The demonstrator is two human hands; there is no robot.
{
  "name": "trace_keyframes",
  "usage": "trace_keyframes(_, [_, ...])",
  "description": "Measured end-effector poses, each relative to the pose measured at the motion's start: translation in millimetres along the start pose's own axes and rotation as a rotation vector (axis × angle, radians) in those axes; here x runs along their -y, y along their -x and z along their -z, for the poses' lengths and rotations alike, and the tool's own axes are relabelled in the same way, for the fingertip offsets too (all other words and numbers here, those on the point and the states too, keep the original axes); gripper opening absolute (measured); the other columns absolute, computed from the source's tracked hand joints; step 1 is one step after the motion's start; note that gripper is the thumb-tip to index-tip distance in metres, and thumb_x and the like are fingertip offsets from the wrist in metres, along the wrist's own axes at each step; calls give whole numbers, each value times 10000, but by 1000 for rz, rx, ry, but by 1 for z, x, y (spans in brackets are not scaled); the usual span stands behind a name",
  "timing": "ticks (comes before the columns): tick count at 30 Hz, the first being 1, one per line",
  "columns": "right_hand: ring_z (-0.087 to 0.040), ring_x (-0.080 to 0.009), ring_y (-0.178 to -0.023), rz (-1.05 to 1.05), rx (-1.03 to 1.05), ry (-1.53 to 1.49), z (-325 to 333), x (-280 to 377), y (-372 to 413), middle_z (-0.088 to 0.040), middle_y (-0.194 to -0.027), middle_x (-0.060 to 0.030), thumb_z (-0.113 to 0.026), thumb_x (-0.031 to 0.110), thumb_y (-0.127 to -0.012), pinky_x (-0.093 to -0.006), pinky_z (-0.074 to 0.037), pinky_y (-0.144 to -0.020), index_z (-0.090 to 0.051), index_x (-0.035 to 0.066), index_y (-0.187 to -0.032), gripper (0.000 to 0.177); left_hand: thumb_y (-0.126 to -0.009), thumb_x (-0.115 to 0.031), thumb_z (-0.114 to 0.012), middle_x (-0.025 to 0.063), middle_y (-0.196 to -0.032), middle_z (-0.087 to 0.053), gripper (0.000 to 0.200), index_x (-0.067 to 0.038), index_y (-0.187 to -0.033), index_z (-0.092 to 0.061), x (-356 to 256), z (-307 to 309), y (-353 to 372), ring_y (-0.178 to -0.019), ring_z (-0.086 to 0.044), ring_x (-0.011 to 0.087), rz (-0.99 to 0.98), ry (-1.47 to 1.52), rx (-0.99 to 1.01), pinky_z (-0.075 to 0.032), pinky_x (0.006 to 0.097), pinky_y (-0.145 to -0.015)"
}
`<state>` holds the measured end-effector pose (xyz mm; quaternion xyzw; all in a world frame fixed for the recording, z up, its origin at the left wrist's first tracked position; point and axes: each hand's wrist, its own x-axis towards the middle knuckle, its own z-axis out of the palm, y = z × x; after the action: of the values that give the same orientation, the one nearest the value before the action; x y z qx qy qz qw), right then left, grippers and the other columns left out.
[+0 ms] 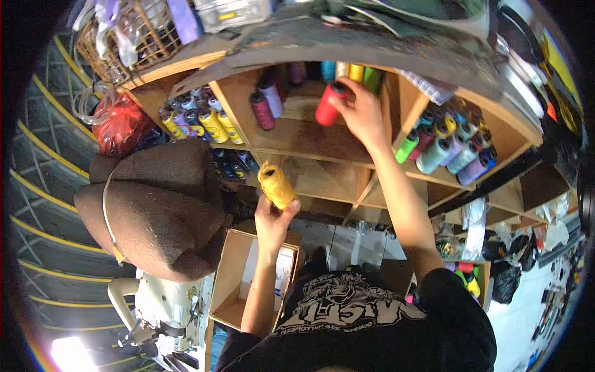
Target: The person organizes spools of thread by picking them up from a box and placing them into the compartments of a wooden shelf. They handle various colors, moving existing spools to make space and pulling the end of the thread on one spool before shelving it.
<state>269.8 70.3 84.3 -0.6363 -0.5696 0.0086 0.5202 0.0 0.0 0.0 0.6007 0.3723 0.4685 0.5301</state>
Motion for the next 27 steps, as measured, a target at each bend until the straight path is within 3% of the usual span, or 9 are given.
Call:
trace_keyframes(1, [-618, -224, -1026, 33, -47, 126, -11, -22, -26, -656, -1068, -137, -746, 244, -756, -356, -491, -854, -604, 59, -1154, 462, -819, -123, -695, 28, -952, -594, 345, -1, -1113, -562, 2, -4, 5, -829, -567, 100, -7, -31, -15, -484, 261, -760])
trace_keyframes(2, [-619, -269, -985, 89, -55, 107, -25, -51, -50, -663, -1021, -141, -736, 257, -763, -369, -479, -842, -594, 67, -1154, 458, -806, -144, -715, 20, -931, -581, 335, 3, -1068, -568, 11, -9, 11, -819, -558, 98, -14, -34, -34, -474, 253, -733])
trace_keyframes(3, [-597, -317, -1007, 90, -48, 135, -67, -50, -74, -650, -1046, -152, -726, 250, -764, -396, -457, -877, -604, 72, -1135, 429, -790, -177, -736, 16, -918, -570, 340, -2, -1031, -574, 4, 15, 7, -821, -551, 98, 80, 103, -52, -465, 250, -719])
trace_keyframes(7, [-564, -332, -1077, 297, -90, 299, -127, -105, -150, -613, -1139, -156, -708, 247, -765, -416, -424, -928, -597, 77, -1142, 428, -766, -191, -746, 62, -948, -567, 340, 2, -1005, -599, 32, 24, 8, -852, -564, 154, 70, 37, -99, -462, 291, -763])
trace_keyframes(15, [-572, -311, -1076, 199, 28, 486, -141, -106, -158, -617, -1135, -161, -698, 282, -792, -405, -436, -916, -595, 74, -1146, 424, -757, -174, -740, 84, -953, -579, 338, 5, -1011, -608, 65, 32, 11, -843, -573, 174, 104, -28, -68, -467, 305, -752])
trace_keyframes(22, [-579, -292, -1075, 185, -69, 582, -123, -63, -114, -620, -1131, -164, -688, 312, -815, -395, -447, -907, -592, 72, -1150, 424, -768, -204, -755, 65, -1096, -574, 430, 18, -1094, -586, 54, 28, -13, -977, -567, 172, 133, -109, 97, -452, 313, -860])
trace_keyframes(24, [-581, -287, -1075, 87, -3, 395, -95, -32, -72, -621, -1130, -165, -686, 321, -822, -392, -450, -904, -592, 71, -1151, 424, -769, -209, -756, 66, -1095, -590, 430, 17, -1095, -590, 38, 22, -29, -991, -572, 177, 95, -115, 113, -453, 322, -866])
trace_keyframes(25, [-603, -191, -1032, -239, 242, -144, -83, -37, -49, -642, -1107, -115, -667, 334, -853, -338, -490, -829, -592, 62, -1159, 416, -760, -214, -763, 85, -1072, -598, 423, 15, -1076, -599, 36, 20, -38, -965, -584, 191, 60, -130, 115, -461, 321, -838])
trace_keyframes(27, [-621, -106, -872, -415, 486, -519, -48, 1, 14, -662, -1020, -57, -696, 286, -844, -259, -502, -767, -543, 25, -1217, 481, -743, -226, -776, 123, -1027, -614, 411, 10, -1039, -617, 34, 12, -58, -913, -607, 219, -9, -155, 119, -477, 318, -782])
